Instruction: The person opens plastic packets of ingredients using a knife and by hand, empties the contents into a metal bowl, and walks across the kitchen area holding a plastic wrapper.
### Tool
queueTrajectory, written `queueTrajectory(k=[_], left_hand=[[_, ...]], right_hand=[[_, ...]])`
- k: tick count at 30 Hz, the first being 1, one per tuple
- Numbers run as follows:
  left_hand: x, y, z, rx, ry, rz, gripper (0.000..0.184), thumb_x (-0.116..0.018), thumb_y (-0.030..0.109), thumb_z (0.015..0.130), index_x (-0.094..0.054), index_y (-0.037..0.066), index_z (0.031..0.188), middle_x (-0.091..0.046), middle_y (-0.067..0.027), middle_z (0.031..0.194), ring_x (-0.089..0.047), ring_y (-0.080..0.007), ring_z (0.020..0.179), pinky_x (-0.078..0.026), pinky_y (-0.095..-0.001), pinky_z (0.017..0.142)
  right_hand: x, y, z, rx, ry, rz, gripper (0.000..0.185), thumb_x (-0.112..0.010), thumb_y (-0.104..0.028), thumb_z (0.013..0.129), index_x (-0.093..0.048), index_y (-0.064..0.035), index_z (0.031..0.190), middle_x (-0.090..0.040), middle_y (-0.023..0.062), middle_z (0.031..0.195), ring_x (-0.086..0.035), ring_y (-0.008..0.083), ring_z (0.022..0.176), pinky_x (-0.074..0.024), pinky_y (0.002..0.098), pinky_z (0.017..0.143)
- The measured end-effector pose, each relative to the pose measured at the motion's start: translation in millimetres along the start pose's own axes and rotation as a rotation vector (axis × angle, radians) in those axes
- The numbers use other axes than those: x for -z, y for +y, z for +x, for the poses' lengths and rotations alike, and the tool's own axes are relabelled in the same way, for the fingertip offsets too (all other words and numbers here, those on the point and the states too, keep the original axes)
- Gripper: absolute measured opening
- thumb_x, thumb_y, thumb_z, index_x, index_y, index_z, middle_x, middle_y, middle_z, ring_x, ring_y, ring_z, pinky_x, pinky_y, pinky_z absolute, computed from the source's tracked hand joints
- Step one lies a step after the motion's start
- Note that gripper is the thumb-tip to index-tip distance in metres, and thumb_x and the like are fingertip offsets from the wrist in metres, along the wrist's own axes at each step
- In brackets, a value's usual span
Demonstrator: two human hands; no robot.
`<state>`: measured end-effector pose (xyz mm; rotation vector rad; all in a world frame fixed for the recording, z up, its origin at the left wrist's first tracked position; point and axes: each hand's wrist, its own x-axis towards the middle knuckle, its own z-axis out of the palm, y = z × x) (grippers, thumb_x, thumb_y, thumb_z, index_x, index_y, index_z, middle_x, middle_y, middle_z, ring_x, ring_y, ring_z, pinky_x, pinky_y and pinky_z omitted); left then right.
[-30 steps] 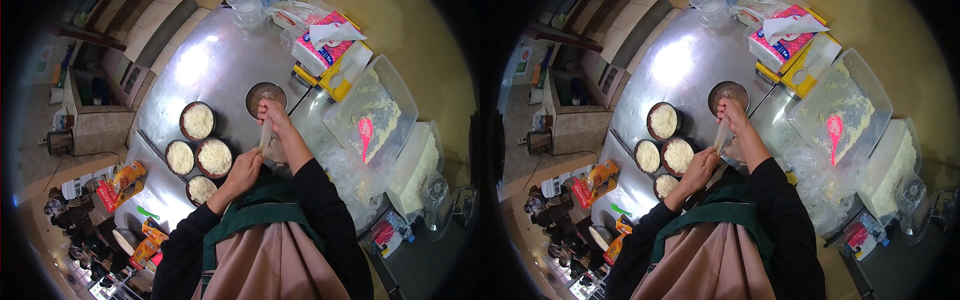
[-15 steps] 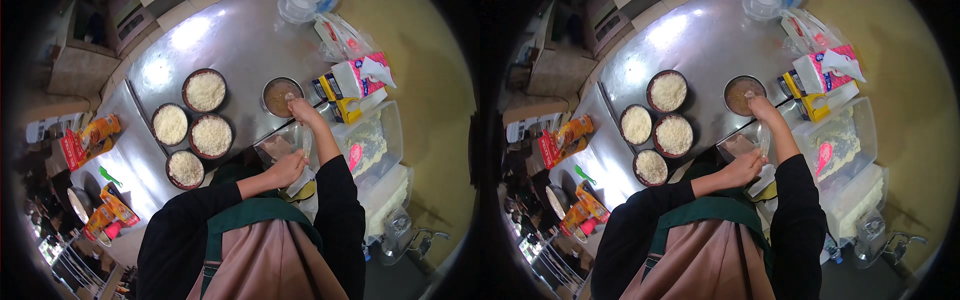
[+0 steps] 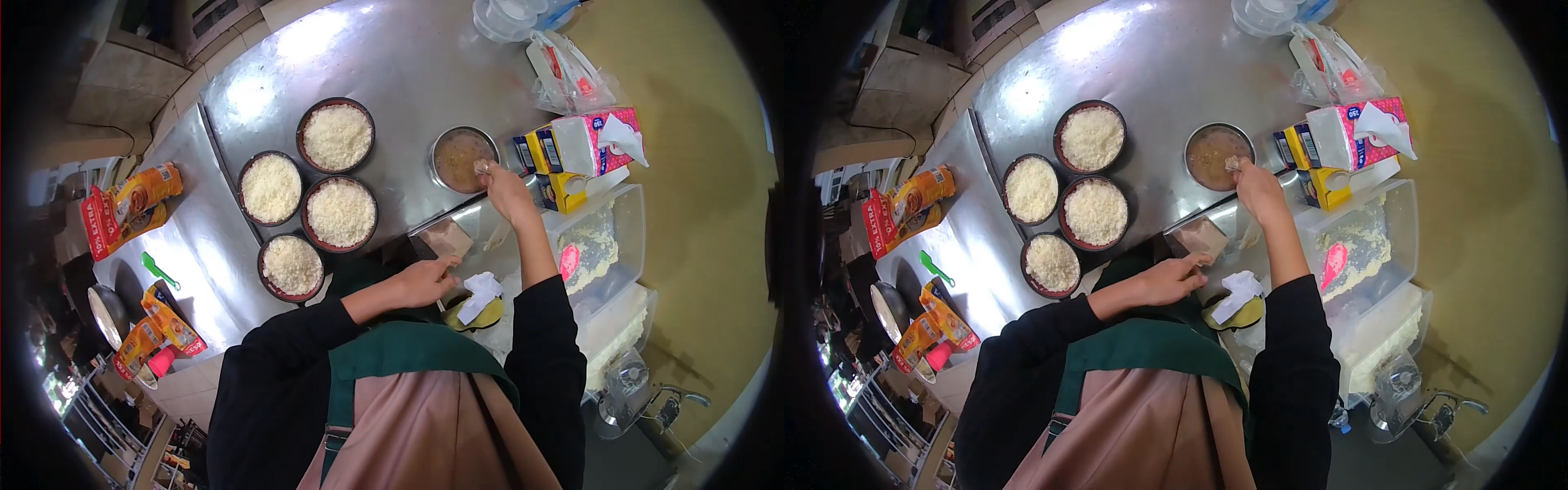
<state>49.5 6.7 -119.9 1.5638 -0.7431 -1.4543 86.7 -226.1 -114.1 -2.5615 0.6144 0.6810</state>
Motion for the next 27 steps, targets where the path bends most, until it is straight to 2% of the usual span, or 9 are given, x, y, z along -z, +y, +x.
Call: queueTrajectory(k=[3, 6, 10, 12, 14, 16, 22, 24, 27], left_hand=[[4.8, -4.7, -7.2, 0.032, 0.008, -0.002, 0.044, -0.047, 0.024, 0.091, -0.039, 0.005, 0.13, -0.063, -0.013, 0.093, -0.062, -0.021, 0.071, -0.048, -0.0332, 0.073], [5.4, -12.1, -11.0, 0.038, 0.015, 0.012, 0.041, -0.047, 0.022, 0.091, -0.042, 0.005, 0.128, -0.064, -0.0125, 0.094, -0.061, -0.021, 0.072, -0.048, -0.0328, 0.073], [-2.3, -17.8, -18.3, 0.048, 0.043, -0.001, 0.038, -0.046, 0.02, 0.091, -0.045, 0.004, 0.125, -0.064, -0.0121, 0.096, -0.062, -0.0215, 0.077, -0.048, -0.0326, 0.074], [1.0, -16.6, -17.0, 0.04, 0.064, 0.019, 0.038, -0.046, 0.02, 0.091, -0.045, 0.004, 0.125, -0.064, -0.0119, 0.096, -0.062, -0.022, 0.079, -0.048, -0.0326, 0.075], [2.6, -10.9, -20.6, 0.103, 0.046, 0.004, 0.037, -0.046, 0.019, 0.091, -0.045, 0.004, 0.124, -0.064, -0.0117, 0.096, -0.062, -0.023, 0.084, -0.047, -0.0329, 0.078], [1.8, -17.0, -21.1, 0.065, 0.068, 0.007, 0.037, -0.047, 0.019, 0.09, -0.046, 0.004, 0.124, -0.065, -0.0115, 0.096, -0.061, -0.0225, 0.085, -0.047, -0.0326, 0.078], [-3.0, -18.9, -28.7, 0.059, 0.11, 0.043, 0.036, -0.047, 0.02, 0.09, -0.048, 0.003, 0.121, -0.065, -0.0107, 0.096, -0.06, -0.0196, 0.081, -0.046, -0.0309, 0.077], [-5.3, -12.9, -31.1, 0.075, 0.101, 0.054, 0.036, -0.047, 0.02, 0.09, -0.048, 0.003, 0.121, -0.065, -0.0103, 0.095, -0.059, -0.0188, 0.08, -0.046, -0.0306, 0.077], [-10.3, -4.8, -34.0, 0.09, 0.09, 0.062, 0.036, -0.047, 0.02, 0.091, -0.048, 0.002, 0.122, -0.064, -0.0091, 0.095, -0.059, -0.0175, 0.078, -0.047, -0.0302, 0.075]], right_hand=[[-1.6, -7.7, -6.4, -0.001, 0.111, -0.089, 0.028, -0.037, -0.021, 0.091, -0.053, -0.0033, 0.107, -0.063, 0.026, 0.087, -0.06, 0.0411, 0.088, -0.046, 0.048, 0.077], [-7.5, -6.6, -6.0, -0.027, 0.162, -0.148, 0.026, -0.043, -0.018, 0.089, -0.052, -0.0034, 0.108, -0.062, 0.0252, 0.088, -0.06, 0.0426, 0.084, -0.0455, 0.0507, 0.074], [-15.1, -2.7, -7.2, 0.036, 0.214, -0.159, 0.025, -0.043, -0.017, 0.087, -0.05, -0.0034, 0.107, -0.063, 0.0235, 0.086, -0.06, 0.0422, 0.082, -0.0464, 0.051, 0.073], [-11.4, -9.3, -9.9, 0.029, 0.287, -0.098, 0.022, -0.039, -0.018, 0.089, -0.05, -0.0021, 0.099, -0.061, 0.0244, 0.094, -0.06, 0.0408, 0.087, -0.0465, 0.0475, 0.077], [-21.0, -5.7, -13.9, 0.024, 0.276, -0.079, 0.022, -0.04, -0.018, 0.088, -0.05, -0.002, 0.101, -0.06, 0.0244, 0.097, -0.059, 0.0408, 0.088, -0.0464, 0.0472, 0.077], [-19.2, -4.4, -13.3, 0.031, 0.282, -0.065, 0.023, -0.041, -0.018, 0.088, -0.05, -0.0018, 0.102, -0.058, 0.0243, 0.1, -0.059, 0.0409, 0.089, -0.0463, 0.047, 0.077], [-11.6, 7.6, -34.3, 0.14, 0.405, 0.143, 0.023, -0.041, -0.011, 0.088, -0.049, 0.0004, 0.107, -0.056, 0.0212, 0.106, -0.057, 0.0397, 0.094, -0.0452, 0.0449, 0.078], [-9.1, 12.2, -48.7, 0.262, 0.585, 0.336, 0.021, -0.042, -0.007, 0.089, -0.05, 0.0022, 0.106, -0.057, 0.0201, 0.099, -0.057, 0.0387, 0.089, -0.0447, 0.0424, 0.076], [16.5, 2.9, -87.0, 0.281, 0.593, 0.519, 0.022, -0.041, -0.008, 0.092, -0.051, 0.003, 0.108, -0.058, 0.0194, 0.094, -0.058, 0.0356, 0.086, -0.0445, 0.0381, 0.076]])
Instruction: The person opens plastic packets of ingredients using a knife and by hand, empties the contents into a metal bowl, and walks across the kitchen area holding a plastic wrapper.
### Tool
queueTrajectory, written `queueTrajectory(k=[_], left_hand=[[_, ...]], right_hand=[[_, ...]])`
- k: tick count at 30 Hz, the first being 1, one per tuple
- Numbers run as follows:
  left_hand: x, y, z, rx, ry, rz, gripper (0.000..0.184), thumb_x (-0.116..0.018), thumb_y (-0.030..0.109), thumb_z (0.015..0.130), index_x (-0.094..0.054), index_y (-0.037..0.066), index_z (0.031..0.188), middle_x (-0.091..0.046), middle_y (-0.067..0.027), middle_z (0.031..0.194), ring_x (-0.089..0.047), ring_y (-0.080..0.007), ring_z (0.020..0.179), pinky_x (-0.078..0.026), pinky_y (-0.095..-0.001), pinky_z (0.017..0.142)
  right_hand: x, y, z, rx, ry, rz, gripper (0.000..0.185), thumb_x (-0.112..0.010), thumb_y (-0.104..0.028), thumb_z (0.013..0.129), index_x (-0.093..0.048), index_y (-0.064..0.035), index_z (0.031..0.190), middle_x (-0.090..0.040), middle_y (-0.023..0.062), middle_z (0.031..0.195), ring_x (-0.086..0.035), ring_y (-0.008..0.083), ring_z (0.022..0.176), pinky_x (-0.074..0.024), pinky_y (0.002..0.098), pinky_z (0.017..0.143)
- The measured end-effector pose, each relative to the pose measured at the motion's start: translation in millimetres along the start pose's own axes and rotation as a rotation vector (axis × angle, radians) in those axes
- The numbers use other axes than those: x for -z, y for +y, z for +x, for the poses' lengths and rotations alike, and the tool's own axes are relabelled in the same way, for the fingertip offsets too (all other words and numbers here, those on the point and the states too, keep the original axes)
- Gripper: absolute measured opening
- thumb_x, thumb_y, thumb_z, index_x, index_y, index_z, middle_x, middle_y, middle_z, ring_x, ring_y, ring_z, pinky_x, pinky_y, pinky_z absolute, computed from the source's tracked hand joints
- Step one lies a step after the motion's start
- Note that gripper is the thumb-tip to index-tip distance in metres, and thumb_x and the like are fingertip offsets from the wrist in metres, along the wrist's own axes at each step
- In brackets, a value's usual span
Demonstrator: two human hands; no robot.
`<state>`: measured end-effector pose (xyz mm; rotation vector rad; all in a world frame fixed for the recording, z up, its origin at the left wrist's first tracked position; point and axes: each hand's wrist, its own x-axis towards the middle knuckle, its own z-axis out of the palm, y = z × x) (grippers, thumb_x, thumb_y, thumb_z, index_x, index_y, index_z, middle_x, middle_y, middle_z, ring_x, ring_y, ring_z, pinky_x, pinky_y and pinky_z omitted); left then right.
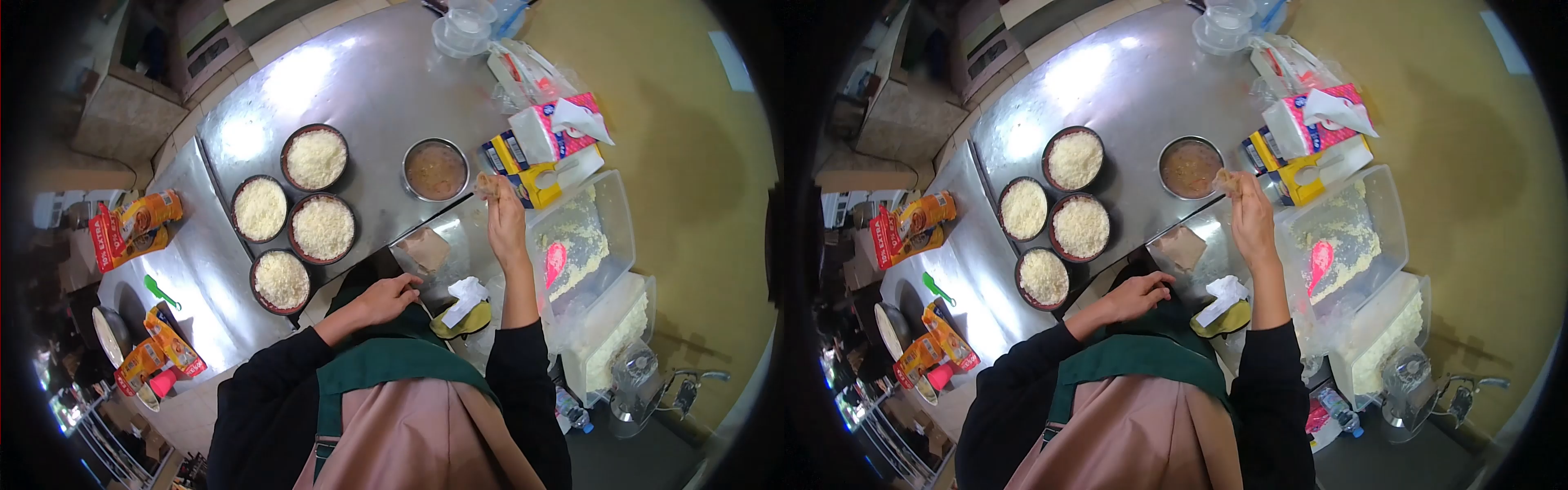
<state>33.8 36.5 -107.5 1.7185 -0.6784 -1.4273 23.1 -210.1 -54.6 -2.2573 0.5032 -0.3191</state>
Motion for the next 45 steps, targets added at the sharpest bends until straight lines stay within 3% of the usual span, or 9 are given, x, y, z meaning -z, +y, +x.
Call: queueTrajectory(k=[2, 14, 21, 24, 29, 35, 39, 42, 45], left_hand=[[-4.2, 6.2, -1.7, 0.029, 0.017, -0.006, 0.036, -0.047, 0.023, 0.09, -0.05, 0.002, 0.119, -0.065, -0.0157, 0.097, -0.061, -0.0301, 0.093, -0.045, -0.0363, 0.083], [-42.8, 42.3, -1.7, 0.022, -0.051, 0.184, 0.035, -0.049, 0.022, 0.09, -0.05, 0.001, 0.118, -0.065, -0.017, 0.092, -0.063, -0.0282, 0.085, -0.047, -0.035, 0.077], [-70.5, 33.3, 0.1, 0.015, -0.097, 0.246, 0.033, -0.048, 0.02, 0.09, -0.05, 0.003, 0.119, -0.063, -0.0154, 0.087, -0.062, -0.0251, 0.079, -0.047, -0.0345, 0.073], [-75.7, 33.1, 5.4, 0.034, -0.112, 0.231, 0.033, -0.05, 0.018, 0.089, -0.05, 0.003, 0.118, -0.063, -0.0149, 0.089, -0.062, -0.026, 0.08, -0.047, -0.0344, 0.074], [-86.5, 41.2, 12.1, 0.018, -0.043, 0.276, 0.032, -0.054, 0.015, 0.087, -0.051, 0.002, 0.115, -0.062, -0.0145, 0.09, -0.061, -0.0275, 0.075, -0.048, -0.0352, 0.069], [-101.9, 46.2, 44.9, -0.384, 0.104, 0.593, 0.047, -0.065, 0.008, 0.073, -0.049, 0.005, 0.118, -0.05, -0.0174, 0.112, -0.052, -0.0363, 0.102, -0.044, -0.0403, 0.087], [-110.3, 49.9, 62.6, -0.388, 0.068, 0.607, 0.052, -0.065, 0.006, 0.073, -0.047, 0.005, 0.121, -0.046, -0.0179, 0.119, -0.049, -0.0359, 0.109, -0.042, -0.0386, 0.092], [-115.7, 49.9, 62.7, -0.363, 0.056, 0.622, 0.052, -0.064, 0.006, 0.074, -0.046, 0.006, 0.122, -0.045, -0.017, 0.12, -0.049, -0.0359, 0.108, -0.043, -0.038, 0.09], [-119.4, 49.8, 57.7, -0.327, 0.051, 0.587, 0.052, -0.065, 0.006, 0.074, -0.045, 0.004, 0.122, -0.045, -0.0197, 0.121, -0.049, -0.0389, 0.108, -0.042, -0.0408, 0.092]], right_hand=[[16.9, -19.3, -14.2, 0.086, 0.071, -0.004, 0.021, -0.041, -0.006, 0.092, -0.051, 0.0032, 0.107, -0.058, 0.0185, 0.092, -0.058, 0.0337, 0.084, -0.0446, 0.0367, 0.075], [122.9, -121.0, -133.2, 0.817, 0.067, 0.403, 0.023, -0.067, -0.013, 0.066, -0.057, -0.0091, 0.087, -0.054, 0.0027, 0.075, -0.05, 0.0165, 0.056, -0.0379, 0.0259, 0.051], [114.9, -117.4, -170.1, 0.937, 0.286, 0.531, 0.011, -0.061, -0.013, 0.074, -0.057, -0.0055, 0.082, -0.057, 0.0047, 0.063, -0.045, 0.017, 0.044, -0.0348, 0.0309, 0.043], [107.6, -129.1, -183.2, 0.803, 0.628, 0.575, 0.014, -0.064, -0.006, 0.067, -0.054, -0.0079, 0.076, -0.052, 0.0006, 0.064, -0.035, 0.0119, 0.046, -0.0277, 0.0252, 0.045], [120.4, -124.3, -198.5, 0.651, 0.588, 0.611, 0.007, -0.06, -0.004, 0.07, -0.054, -0.0054, 0.073, -0.052, 0.0006, 0.063, -0.038, 0.0115, 0.046, -0.0283, 0.0248, 0.044], [127.7, -110.7, -204.7, 0.592, 0.567, 0.612, 0.005, -0.058, -0.004, 0.072, -0.054, -0.0047, 0.07, -0.052, 0.0011, 0.063, -0.039, 0.0117, 0.046, -0.0285, 0.0248, 0.043], [120.5, -87.6, -210.7, 0.616, 0.709, 0.537, 0.006, -0.058, -0.003, 0.07, -0.053, -0.0049, 0.069, -0.05, 0.0006, 0.061, -0.037, 0.0117, 0.044, -0.0274, 0.0249, 0.042], [133.1, -66.4, -226.9, 0.744, 0.431, 0.513, 0.007, -0.062, -0.006, 0.072, -0.06, -0.0049, 0.078, -0.057, 0.0062, 0.074, -0.05, 0.0155, 0.056, -0.0383, 0.0268, 0.046], [132.5, -63.9, -243.5, 0.493, 0.459, 0.591, 0.019, -0.067, -0.015, 0.065, -0.059, -0.0103, 0.082, -0.056, 0.0019, 0.071, -0.044, 0.0156, 0.047, -0.035, 0.0273, 0.045]])
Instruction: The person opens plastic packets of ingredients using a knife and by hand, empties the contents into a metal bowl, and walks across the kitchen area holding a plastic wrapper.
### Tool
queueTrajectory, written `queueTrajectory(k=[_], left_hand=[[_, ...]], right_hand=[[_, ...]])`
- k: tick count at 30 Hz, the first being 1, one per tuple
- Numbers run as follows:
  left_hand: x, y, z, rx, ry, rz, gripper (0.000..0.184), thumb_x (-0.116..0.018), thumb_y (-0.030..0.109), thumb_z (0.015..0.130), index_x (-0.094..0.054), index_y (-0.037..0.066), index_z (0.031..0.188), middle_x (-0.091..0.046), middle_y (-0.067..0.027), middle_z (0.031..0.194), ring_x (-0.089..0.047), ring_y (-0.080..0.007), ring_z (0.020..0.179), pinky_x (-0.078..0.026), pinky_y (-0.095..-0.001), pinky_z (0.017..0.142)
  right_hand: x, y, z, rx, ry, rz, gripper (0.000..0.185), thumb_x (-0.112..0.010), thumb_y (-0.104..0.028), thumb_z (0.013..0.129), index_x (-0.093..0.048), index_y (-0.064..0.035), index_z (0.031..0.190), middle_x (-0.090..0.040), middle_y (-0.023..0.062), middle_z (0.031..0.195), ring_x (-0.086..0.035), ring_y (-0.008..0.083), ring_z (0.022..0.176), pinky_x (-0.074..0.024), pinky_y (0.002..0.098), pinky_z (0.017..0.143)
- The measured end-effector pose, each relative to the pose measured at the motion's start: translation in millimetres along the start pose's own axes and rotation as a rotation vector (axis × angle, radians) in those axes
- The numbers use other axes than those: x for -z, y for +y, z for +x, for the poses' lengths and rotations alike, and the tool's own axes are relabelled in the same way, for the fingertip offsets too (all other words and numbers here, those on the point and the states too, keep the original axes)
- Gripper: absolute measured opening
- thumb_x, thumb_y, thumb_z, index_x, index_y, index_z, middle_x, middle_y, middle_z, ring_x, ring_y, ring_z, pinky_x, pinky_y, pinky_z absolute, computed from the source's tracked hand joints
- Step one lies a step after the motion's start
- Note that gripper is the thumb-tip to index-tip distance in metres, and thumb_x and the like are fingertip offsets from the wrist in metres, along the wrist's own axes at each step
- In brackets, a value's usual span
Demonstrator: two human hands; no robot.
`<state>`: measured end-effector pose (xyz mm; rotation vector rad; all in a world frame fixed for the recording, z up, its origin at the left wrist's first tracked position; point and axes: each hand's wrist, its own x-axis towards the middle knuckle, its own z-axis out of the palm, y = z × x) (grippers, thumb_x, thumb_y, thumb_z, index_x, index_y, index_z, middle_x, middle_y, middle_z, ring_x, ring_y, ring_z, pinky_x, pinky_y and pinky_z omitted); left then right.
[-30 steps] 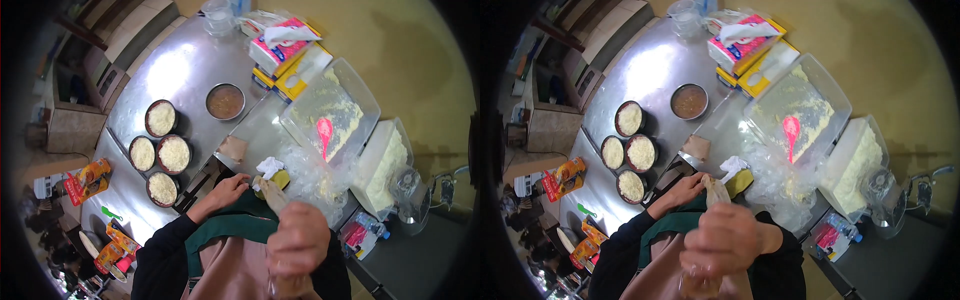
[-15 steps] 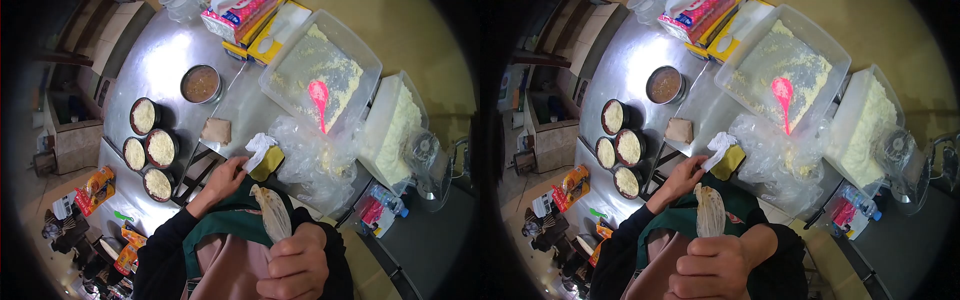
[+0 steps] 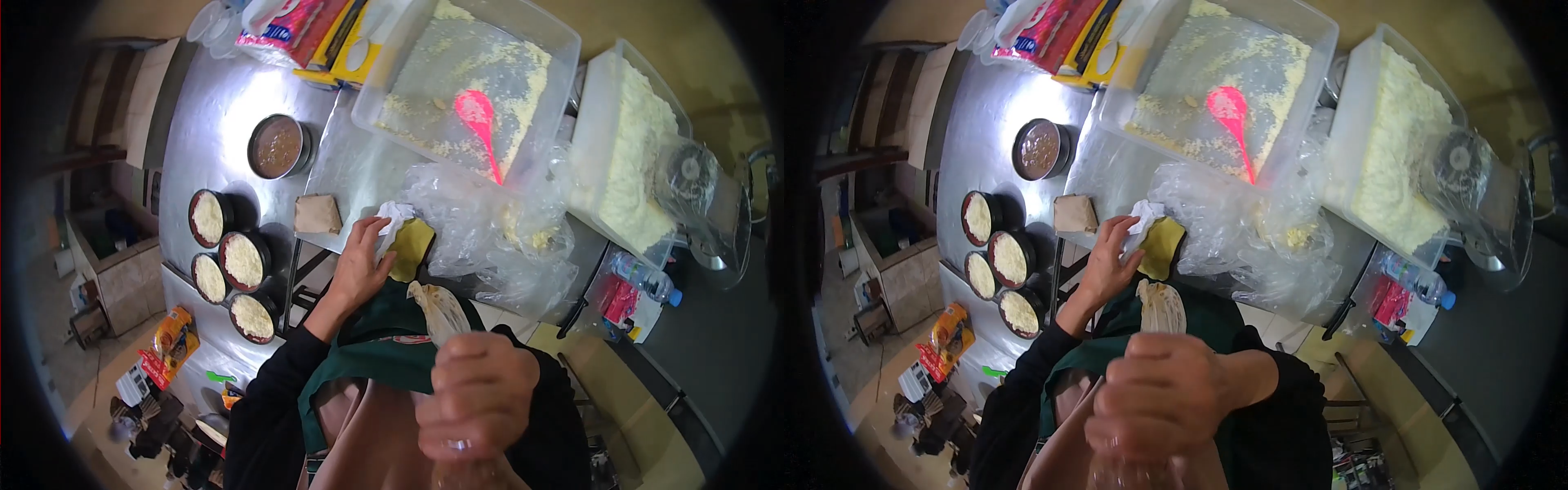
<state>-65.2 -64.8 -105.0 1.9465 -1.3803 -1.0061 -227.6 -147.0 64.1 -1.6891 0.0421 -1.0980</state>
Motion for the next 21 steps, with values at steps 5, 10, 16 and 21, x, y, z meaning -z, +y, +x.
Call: queueTrajectory(k=[5, 10, 16, 21], left_hand=[[-2.4, 1.8, -16.3, 0.077, 0.029, 0.006, 0.052, -0.064, 0.004, 0.075, -0.045, 0.006, 0.123, -0.044, -0.0178, 0.121, -0.051, -0.0354, 0.105, -0.045, -0.039, 0.088], [4.0, 4.1, -27.4, -0.024, 0.087, 0.112, 0.051, -0.063, 0.003, 0.076, -0.046, 0.005, 0.124, -0.044, -0.0158, 0.12, -0.054, -0.0298, 0.1, -0.05, -0.0343, 0.071], [8.5, 14.6, -47.1, -0.029, 0.119, 0.051, 0.052, -0.063, 0.002, 0.076, -0.045, 0.006, 0.124, -0.044, -0.0145, 0.12, -0.053, -0.0273, 0.096, -0.049, -0.0321, 0.07], [5.7, 2.4, -74.4, -0.071, 0.07, 0.101, 0.052, -0.063, 0.004, 0.076, -0.045, 0.006, 0.125, -0.043, -0.0137, 0.121, -0.053, -0.0265, 0.096, -0.05, -0.0317, 0.069]], right_hand=[[15.2, 22.0, -20.7, -0.089, -0.106, -0.182, 0.017, -0.065, -0.01, 0.073, -0.059, -0.0058, 0.088, -0.059, 0.0036, 0.079, -0.052, 0.0174, 0.057, -0.0392, 0.0275, 0.048], [12.2, 30.6, -31.1, -0.381, 0.077, -0.14, 0.022, -0.054, -0.006, 0.087, -0.052, -0.0041, 0.108, -0.06, 0.0069, 0.085, -0.056, 0.0167, 0.06, -0.0454, 0.028, 0.054], [14.8, 10.5, -46.9, -0.723, 0.023, -0.21, 0.035, -0.052, -0.008, 0.087, -0.042, -0.0072, 0.121, -0.061, 0.0151, 0.098, -0.063, 0.0356, 0.077, -0.0491, 0.0396, 0.062], [1.7, -43.9, -45.3, -0.526, -0.161, -0.525, 0.045, -0.055, 0.001, 0.078, -0.047, -0.0115, 0.121, -0.06, 0.0103, 0.084, -0.059, 0.0263, 0.062, -0.0478, 0.034, 0.058]])
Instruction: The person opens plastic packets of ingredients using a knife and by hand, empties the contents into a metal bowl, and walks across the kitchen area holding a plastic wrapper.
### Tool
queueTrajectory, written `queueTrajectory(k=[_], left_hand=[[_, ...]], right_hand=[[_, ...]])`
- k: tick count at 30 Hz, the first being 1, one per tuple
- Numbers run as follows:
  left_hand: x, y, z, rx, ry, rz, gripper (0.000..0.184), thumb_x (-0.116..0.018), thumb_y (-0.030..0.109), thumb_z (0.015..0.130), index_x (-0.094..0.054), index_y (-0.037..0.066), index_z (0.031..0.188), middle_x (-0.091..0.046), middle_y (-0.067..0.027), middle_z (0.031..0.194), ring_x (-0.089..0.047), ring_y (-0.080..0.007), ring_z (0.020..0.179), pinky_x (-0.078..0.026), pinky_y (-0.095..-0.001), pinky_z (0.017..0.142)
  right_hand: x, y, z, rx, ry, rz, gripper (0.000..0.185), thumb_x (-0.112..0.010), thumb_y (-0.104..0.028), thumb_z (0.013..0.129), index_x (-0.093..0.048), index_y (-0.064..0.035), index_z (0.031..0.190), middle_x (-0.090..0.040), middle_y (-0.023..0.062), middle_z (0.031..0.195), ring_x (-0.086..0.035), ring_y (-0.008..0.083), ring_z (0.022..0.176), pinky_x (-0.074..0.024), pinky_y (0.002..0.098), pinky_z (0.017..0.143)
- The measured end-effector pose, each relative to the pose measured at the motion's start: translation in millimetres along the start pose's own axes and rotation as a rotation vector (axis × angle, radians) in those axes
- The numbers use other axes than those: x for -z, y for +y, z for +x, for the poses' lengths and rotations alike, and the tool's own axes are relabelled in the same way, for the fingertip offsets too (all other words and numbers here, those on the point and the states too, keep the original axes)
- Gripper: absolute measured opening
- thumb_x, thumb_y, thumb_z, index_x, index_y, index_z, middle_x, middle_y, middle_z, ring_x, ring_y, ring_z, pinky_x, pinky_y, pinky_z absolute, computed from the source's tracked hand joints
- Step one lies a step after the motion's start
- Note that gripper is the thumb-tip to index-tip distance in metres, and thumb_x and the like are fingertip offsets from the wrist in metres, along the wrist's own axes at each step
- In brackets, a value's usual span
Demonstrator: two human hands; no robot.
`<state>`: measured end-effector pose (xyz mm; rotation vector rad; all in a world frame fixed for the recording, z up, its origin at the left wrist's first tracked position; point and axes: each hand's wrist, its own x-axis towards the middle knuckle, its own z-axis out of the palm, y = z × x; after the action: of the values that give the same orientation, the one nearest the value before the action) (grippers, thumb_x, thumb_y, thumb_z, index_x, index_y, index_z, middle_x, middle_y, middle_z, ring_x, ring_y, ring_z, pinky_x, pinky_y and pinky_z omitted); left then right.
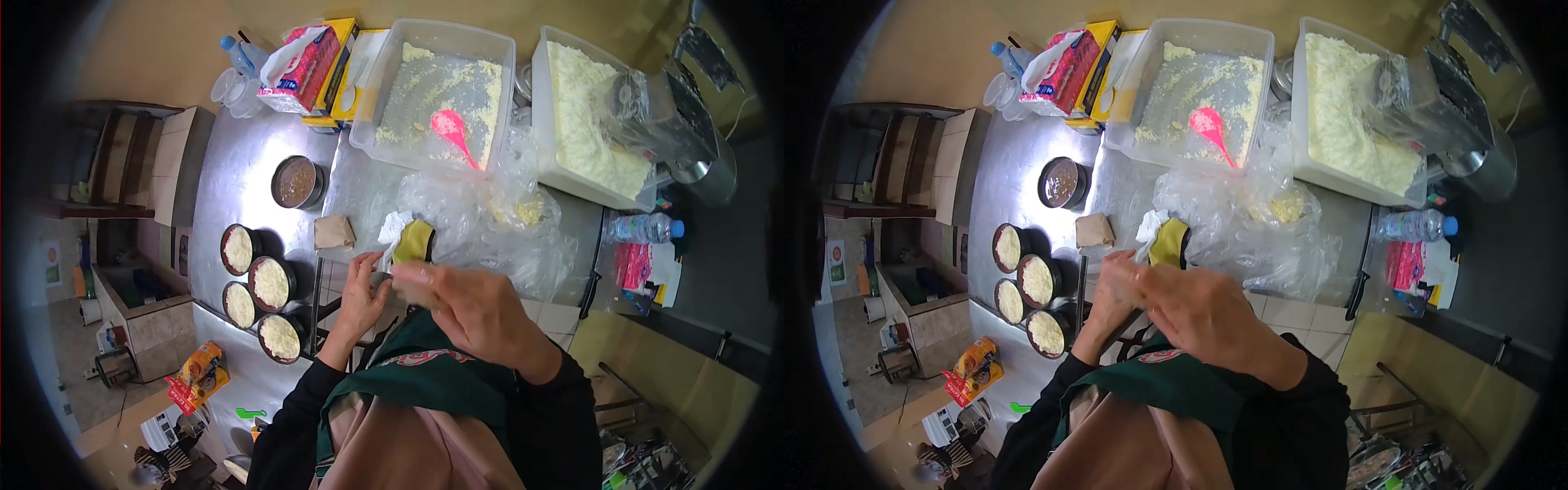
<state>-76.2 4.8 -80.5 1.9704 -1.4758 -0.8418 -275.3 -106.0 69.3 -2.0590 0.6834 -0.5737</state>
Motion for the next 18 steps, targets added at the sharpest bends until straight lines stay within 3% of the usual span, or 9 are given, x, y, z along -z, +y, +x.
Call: queueTrajectory(k=[3, 5, 6, 8, 9, 12, 14, 16, 18], left_hand=[[-2.7, 2.9, -10.1, 0.017, -0.027, -0.034, 0.052, -0.064, 0.004, 0.076, -0.046, 0.006, 0.124, -0.044, -0.0152, 0.121, -0.053, -0.0291, 0.1, -0.049, -0.0328, 0.072], [-5.1, -1.8, -9.4, 0.017, 0.003, -0.058, 0.053, -0.065, 0.004, 0.074, -0.046, 0.006, 0.124, -0.046, -0.0175, 0.12, -0.051, -0.0337, 0.105, -0.046, -0.0365, 0.082], [-7.3, 2.8, -2.1, -0.082, 0.051, -0.033, 0.055, -0.067, 0.006, 0.073, -0.045, 0.006, 0.124, -0.047, -0.019, 0.12, -0.047, -0.0369, 0.109, -0.041, -0.0398, 0.091], [-11.1, 20.6, 20.5, -0.263, 0.094, 0.025, 0.058, -0.069, 0.009, 0.072, -0.045, 0.006, 0.124, -0.045, -0.019, 0.123, -0.043, -0.0391, 0.115, -0.036, -0.0425, 0.097], [-15.5, 31.0, 34.5, -0.328, 0.106, 0.039, 0.059, -0.069, 0.01, 0.073, -0.044, 0.008, 0.126, -0.043, -0.0188, 0.126, -0.04, -0.0407, 0.118, -0.035, -0.0434, 0.099], [-38.7, 52.9, 81.9, -0.439, 0.069, 0.09, 0.06, -0.069, 0.017, 0.074, -0.044, 0.015, 0.128, -0.036, -0.0179, 0.134, -0.031, -0.0427, 0.125, -0.032, -0.0478, 0.102], [-55.3, 55.5, 108.4, -0.484, 0.012, 0.129, 0.06, -0.069, 0.021, 0.075, -0.044, 0.019, 0.13, -0.031, -0.0172, 0.139, -0.026, -0.0431, 0.129, -0.029, -0.0513, 0.103], [-75.2, 48.5, 128.6, -0.355, -0.155, 0.424, 0.06, -0.068, 0.025, 0.074, -0.045, 0.026, 0.13, -0.022, -0.016, 0.144, -0.015, -0.0454, 0.133, -0.025, -0.0614, 0.102], [-83.3, 37.2, 141.4, -0.326, -0.206, 0.469, 0.059, -0.067, 0.025, 0.075, -0.045, 0.027, 0.129, -0.02, -0.0154, 0.144, -0.012, -0.0451, 0.134, -0.023, -0.0647, 0.101]], right_hand=[[-5.7, -9.8, -17.7, -0.01, -0.1, -0.096, 0.048, -0.056, 0.002, 0.073, -0.052, -0.013, 0.118, -0.061, 0.0113, 0.087, -0.06, 0.0297, 0.066, -0.048, 0.0382, 0.06], [-24.7, 7.8, -32.9, -0.097, -0.063, -0.072, 0.047, -0.057, -0.002, 0.077, -0.046, -0.0115, 0.122, -0.061, 0.013, 0.102, -0.062, 0.0321, 0.07, -0.0499, 0.0401, 0.063], [-29.1, 14.1, -39.4, -0.1, -0.073, -0.071, 0.047, -0.057, -0.002, 0.077, -0.046, -0.0115, 0.122, -0.061, 0.013, 0.102, -0.062, 0.0321, 0.07, -0.0499, 0.0401, 0.063], [-29.9, 24.6, -58.0, -0.25, 0.137, -0.017, 0.04, -0.053, -0.001, 0.081, -0.047, -0.0078, 0.12, -0.061, 0.0141, 0.106, -0.063, 0.0312, 0.075, -0.05, 0.0373, 0.068], [-26.7, 28.1, -67.6, -0.258, 0.131, -0.019, 0.04, -0.053, -0.001, 0.081, -0.047, -0.0078, 0.12, -0.061, 0.0141, 0.106, -0.063, 0.0312, 0.075, -0.05, 0.0373, 0.068], [-9.5, 31.4, -87.4, -0.36, 0.423, 0.034, 0.031, -0.048, -0.002, 0.086, -0.048, -0.0046, 0.118, -0.061, 0.0131, 0.102, -0.063, 0.0228, 0.073, -0.0486, 0.0298, 0.068], [2.8, 27.5, -93.5, -0.42, 0.62, 0.176, 0.028, -0.045, -0.002, 0.089, -0.049, -0.0029, 0.116, -0.061, 0.0106, 0.098, -0.057, 0.0125, 0.069, -0.0445, 0.0234, 0.066], [9.1, 30.9, -100.8, -0.423, 0.668, 0.189, 0.028, -0.045, -0.002, 0.089, -0.049, -0.003, 0.116, -0.06, 0.0091, 0.096, -0.053, 0.0103, 0.067, -0.0428, 0.0219, 0.064], [13.0, 36.4, -106.5, -0.434, 0.718, 0.2, 0.027, -0.045, -0.002, 0.089, -0.05, -0.003, 0.116, -0.06, 0.0076, 0.093, -0.049, 0.008, 0.065, -0.041, 0.0205, 0.062]])
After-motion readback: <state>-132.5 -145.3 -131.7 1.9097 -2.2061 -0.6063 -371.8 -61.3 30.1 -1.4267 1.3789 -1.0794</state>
